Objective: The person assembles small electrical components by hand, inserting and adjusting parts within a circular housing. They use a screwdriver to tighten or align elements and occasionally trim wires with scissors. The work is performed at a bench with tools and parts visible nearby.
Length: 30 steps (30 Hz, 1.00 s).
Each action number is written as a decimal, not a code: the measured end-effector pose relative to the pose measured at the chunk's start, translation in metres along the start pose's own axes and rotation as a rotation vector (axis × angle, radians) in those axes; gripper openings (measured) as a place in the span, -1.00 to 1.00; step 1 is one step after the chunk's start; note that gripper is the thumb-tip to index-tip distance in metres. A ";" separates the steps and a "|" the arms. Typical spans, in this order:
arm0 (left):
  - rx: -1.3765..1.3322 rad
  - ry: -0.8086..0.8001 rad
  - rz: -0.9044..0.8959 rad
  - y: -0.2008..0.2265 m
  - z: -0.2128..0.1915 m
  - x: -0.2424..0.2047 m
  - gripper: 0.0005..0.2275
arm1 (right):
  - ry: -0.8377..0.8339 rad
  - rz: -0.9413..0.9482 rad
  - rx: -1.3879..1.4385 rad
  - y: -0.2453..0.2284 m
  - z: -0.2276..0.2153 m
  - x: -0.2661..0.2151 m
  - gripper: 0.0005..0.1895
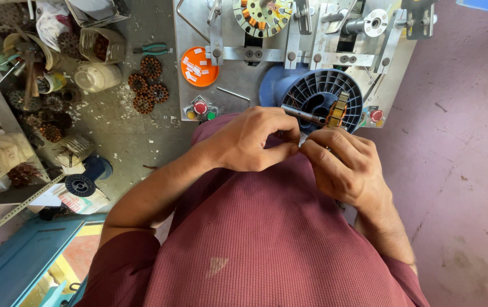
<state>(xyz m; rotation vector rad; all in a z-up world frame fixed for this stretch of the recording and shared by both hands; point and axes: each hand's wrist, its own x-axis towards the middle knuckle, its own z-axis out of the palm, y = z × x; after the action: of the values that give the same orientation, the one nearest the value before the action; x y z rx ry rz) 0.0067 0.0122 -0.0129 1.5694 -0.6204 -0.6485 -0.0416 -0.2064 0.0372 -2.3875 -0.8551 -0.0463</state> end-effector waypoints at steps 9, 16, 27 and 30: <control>-0.160 0.085 0.074 0.004 0.004 0.000 -0.70 | 0.037 0.024 -0.080 0.000 0.003 -0.003 -0.69; -0.603 -0.074 -0.069 -0.026 0.015 0.002 -0.78 | 0.047 -0.071 -0.178 0.001 -0.002 0.000 -0.74; -0.190 0.034 -0.177 -0.029 0.010 0.006 -0.89 | -0.121 -0.184 -0.225 -0.003 -0.013 0.005 -0.63; -0.279 0.017 -0.208 -0.024 0.007 0.005 -0.89 | -0.087 -0.188 -0.221 -0.001 -0.012 0.005 -0.67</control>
<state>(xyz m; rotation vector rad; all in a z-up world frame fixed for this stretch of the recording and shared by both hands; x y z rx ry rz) 0.0061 0.0059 -0.0376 1.3853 -0.3390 -0.8385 -0.0360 -0.2096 0.0485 -2.5198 -1.1685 -0.1175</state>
